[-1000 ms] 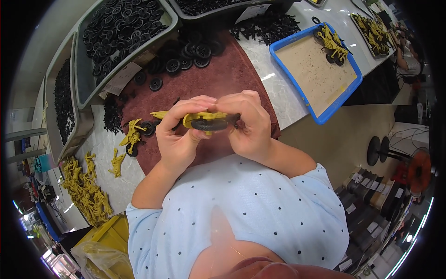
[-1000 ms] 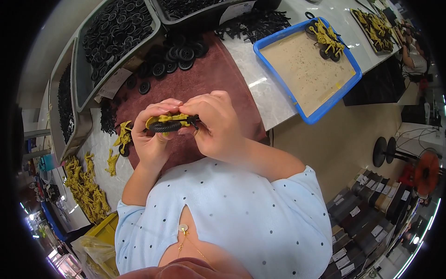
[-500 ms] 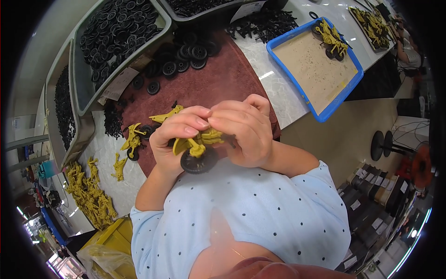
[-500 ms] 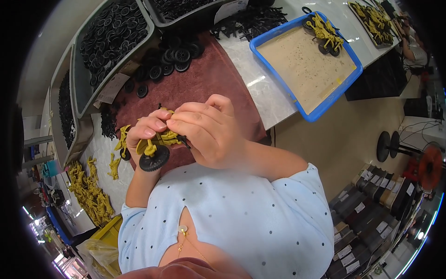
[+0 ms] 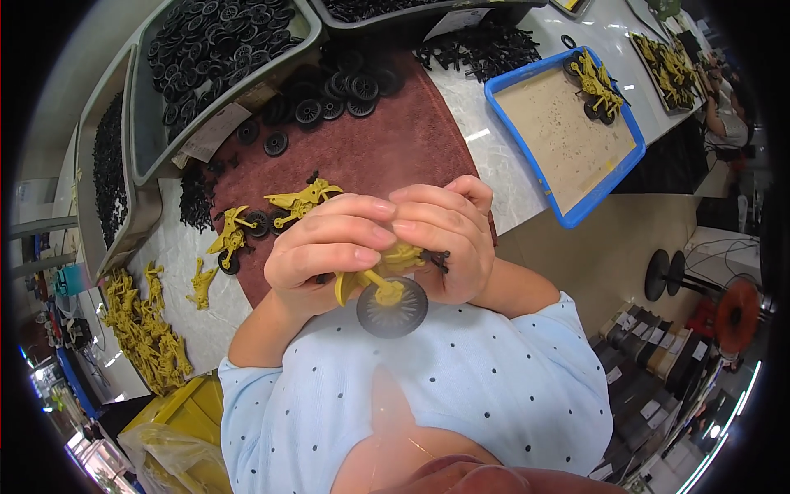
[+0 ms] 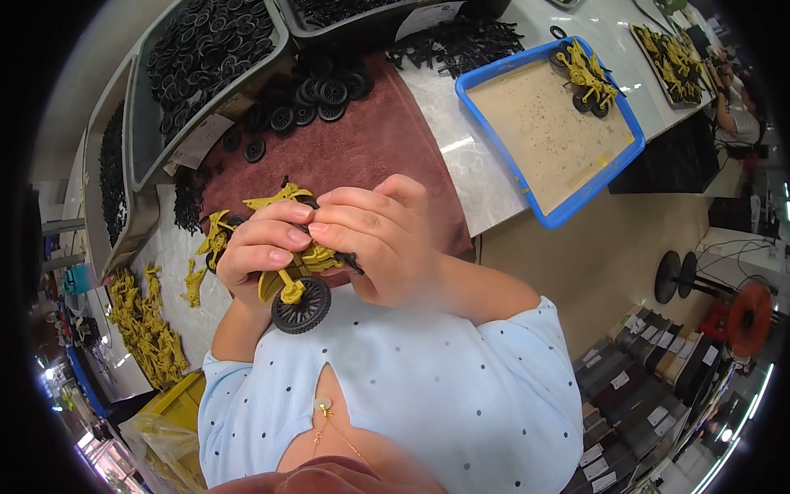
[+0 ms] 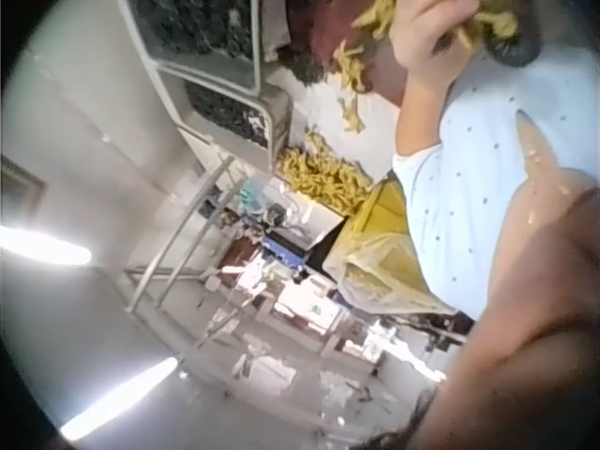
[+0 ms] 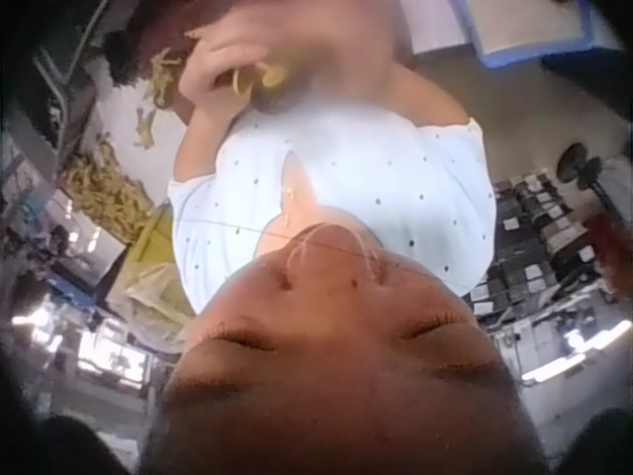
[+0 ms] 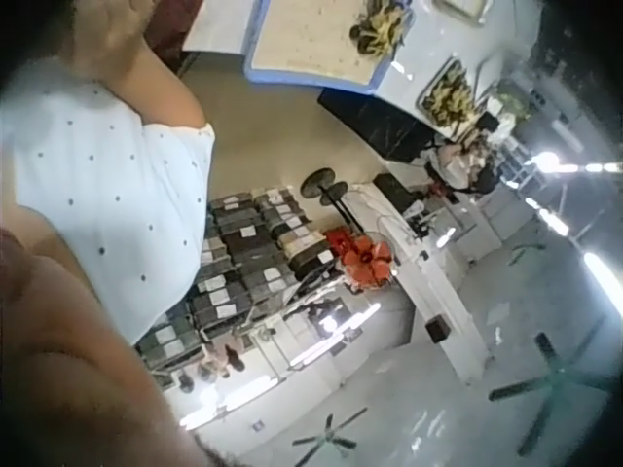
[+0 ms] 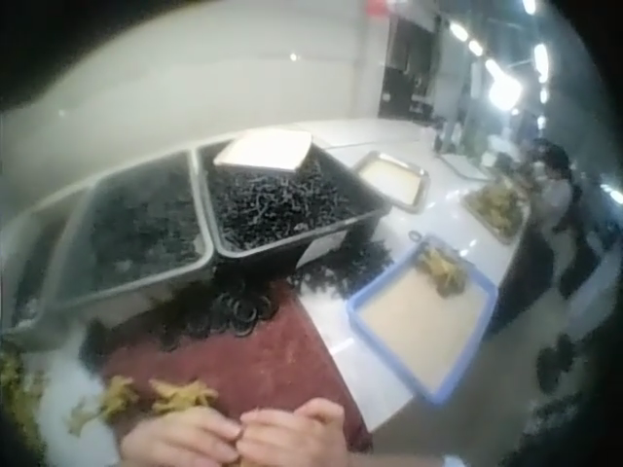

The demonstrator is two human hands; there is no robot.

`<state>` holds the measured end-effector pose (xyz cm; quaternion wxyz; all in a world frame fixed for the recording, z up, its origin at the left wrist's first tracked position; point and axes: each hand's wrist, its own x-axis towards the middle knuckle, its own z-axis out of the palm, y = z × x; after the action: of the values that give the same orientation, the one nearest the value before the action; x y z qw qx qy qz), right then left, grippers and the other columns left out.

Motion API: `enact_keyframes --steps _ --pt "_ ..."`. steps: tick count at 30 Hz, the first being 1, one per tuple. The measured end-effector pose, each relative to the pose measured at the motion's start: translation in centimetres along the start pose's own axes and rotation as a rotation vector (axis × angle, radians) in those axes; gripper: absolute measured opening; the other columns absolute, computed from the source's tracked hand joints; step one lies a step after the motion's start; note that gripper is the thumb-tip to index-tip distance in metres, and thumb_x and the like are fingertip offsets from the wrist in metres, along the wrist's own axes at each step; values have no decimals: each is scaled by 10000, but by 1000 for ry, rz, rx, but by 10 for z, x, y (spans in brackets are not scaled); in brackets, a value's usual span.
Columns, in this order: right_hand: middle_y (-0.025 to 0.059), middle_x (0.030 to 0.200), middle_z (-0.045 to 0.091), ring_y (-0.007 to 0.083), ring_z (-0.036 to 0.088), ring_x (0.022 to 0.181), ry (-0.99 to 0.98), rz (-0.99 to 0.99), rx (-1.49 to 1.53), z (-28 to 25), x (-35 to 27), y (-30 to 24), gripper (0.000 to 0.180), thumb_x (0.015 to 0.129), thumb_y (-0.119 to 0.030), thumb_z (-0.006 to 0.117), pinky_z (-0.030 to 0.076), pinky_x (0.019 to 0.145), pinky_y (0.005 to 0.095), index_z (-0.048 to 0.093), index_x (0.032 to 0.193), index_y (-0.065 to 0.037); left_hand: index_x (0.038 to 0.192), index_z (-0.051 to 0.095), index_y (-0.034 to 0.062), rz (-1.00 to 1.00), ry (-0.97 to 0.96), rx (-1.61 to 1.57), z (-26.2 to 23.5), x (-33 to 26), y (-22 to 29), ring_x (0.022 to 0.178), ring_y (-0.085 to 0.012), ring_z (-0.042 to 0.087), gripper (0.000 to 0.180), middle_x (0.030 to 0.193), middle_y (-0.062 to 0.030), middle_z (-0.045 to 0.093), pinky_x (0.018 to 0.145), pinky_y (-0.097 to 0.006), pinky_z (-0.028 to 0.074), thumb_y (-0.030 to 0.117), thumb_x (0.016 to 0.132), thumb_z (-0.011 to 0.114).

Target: The person assembles toy motorcycles by fitting wheels and handlebars into plastic motorcycle frame pieces, pressing the frame halves together by hand, and placing the assembled motorcycles onto a tray.

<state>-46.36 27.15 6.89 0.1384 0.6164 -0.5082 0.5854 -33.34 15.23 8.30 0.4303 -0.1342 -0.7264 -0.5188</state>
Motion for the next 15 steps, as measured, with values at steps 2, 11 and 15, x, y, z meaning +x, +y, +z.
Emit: enact_keyframes --steps 2,11,15 --pt "65 1070 667 216 654 954 -12 3 2 -1 0 0 429 664 -6 594 339 780 363 600 1090 -57 1036 604 -6 25 -11 39 -1 1 -1 1015 -371 640 267 1028 -179 657 820 -461 535 63 809 728" --pt "25 1007 656 208 597 914 -130 183 159 -8 0 1 292 790 -183 695 347 807 378 615 1053 -87 1044 594 -23 27 -22 181 -2 2 0 933 -358 665 360 999 -179 670 756 -434 535 61 749 783" --pt "24 976 651 225 594 909 -169 275 197 -8 5 2 347 804 -308 722 372 848 372 626 1056 -90 1047 598 -18 -79 45 112 0 3 1 940 -347 662 390 988 -161 675 785 -428 529 130 753 808"
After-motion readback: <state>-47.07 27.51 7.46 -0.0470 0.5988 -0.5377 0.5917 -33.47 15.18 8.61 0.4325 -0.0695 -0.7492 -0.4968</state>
